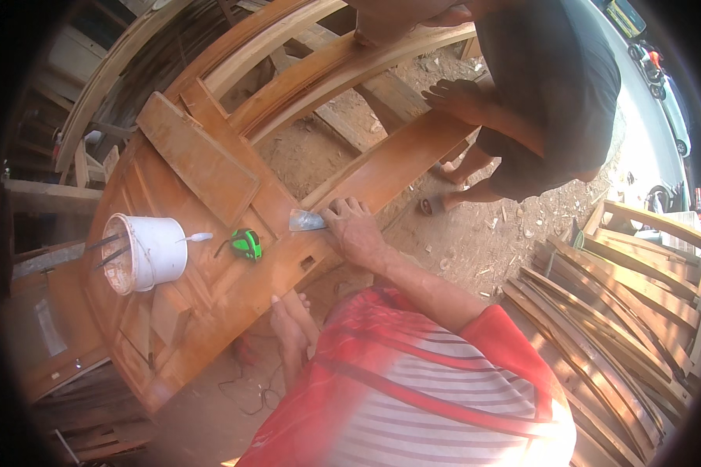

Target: The person fits a wooden block against a door frame, scrapes the surface around a mortise using a putty knife, and applies adhesive into the recess from a glue bottle.

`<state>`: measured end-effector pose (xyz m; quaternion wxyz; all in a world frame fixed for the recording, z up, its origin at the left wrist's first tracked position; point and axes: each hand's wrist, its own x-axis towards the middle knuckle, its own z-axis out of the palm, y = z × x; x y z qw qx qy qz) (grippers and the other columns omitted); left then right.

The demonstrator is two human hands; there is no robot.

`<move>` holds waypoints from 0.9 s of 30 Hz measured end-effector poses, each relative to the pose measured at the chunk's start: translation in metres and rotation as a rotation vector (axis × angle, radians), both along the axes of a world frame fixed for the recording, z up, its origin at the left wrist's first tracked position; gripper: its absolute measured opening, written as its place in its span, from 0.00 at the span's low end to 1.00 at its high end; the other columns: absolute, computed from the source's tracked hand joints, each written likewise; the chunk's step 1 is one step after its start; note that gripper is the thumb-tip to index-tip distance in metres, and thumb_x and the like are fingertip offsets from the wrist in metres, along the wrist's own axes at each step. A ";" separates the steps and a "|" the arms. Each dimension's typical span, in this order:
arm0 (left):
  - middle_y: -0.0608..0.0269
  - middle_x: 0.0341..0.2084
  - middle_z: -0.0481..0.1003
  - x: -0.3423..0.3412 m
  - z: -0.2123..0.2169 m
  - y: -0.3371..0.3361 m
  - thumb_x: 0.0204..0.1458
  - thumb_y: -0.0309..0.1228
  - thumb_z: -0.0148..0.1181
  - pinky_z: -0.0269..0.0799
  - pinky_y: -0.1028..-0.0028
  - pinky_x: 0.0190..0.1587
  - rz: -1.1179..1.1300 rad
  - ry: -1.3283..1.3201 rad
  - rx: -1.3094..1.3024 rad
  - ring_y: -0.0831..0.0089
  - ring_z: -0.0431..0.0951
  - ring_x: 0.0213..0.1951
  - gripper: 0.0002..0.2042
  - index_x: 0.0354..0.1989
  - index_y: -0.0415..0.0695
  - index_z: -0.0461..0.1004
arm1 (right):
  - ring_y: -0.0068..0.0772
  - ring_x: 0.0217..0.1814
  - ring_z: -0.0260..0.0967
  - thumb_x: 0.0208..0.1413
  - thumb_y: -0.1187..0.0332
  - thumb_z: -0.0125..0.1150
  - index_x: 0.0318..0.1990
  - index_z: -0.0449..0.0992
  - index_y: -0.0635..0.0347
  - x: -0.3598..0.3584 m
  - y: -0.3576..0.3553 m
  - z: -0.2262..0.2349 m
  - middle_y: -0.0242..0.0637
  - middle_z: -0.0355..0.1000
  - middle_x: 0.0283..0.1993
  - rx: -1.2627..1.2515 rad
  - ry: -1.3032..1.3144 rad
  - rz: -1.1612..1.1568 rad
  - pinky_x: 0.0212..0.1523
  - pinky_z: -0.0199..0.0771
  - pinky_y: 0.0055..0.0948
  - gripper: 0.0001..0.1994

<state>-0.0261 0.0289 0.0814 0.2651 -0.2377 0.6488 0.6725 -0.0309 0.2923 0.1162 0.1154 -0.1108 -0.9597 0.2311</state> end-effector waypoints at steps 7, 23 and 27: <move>0.54 0.35 0.82 0.002 -0.013 -0.009 0.73 0.53 0.40 0.77 0.70 0.36 0.018 0.039 0.074 0.68 0.82 0.32 0.28 0.53 0.37 0.74 | 0.53 0.62 0.68 0.61 0.57 0.66 0.58 0.77 0.58 0.014 0.013 0.025 0.47 0.72 0.58 -0.098 -0.016 -0.073 0.62 0.67 0.49 0.21; 0.55 0.33 0.83 -0.001 -0.008 -0.004 0.74 0.49 0.41 0.77 0.70 0.34 0.038 -0.007 0.134 0.69 0.82 0.30 0.25 0.52 0.37 0.75 | 0.57 0.65 0.64 0.64 0.65 0.61 0.64 0.71 0.64 0.039 0.041 -0.030 0.49 0.67 0.65 0.160 0.215 -0.246 0.65 0.63 0.53 0.23; 0.55 0.33 0.83 -0.002 -0.004 -0.005 0.74 0.50 0.41 0.78 0.70 0.34 0.039 0.015 0.155 0.68 0.82 0.31 0.26 0.51 0.38 0.76 | 0.58 0.65 0.64 0.65 0.65 0.59 0.65 0.70 0.64 0.038 0.039 -0.026 0.49 0.66 0.66 0.144 0.221 -0.233 0.64 0.64 0.53 0.23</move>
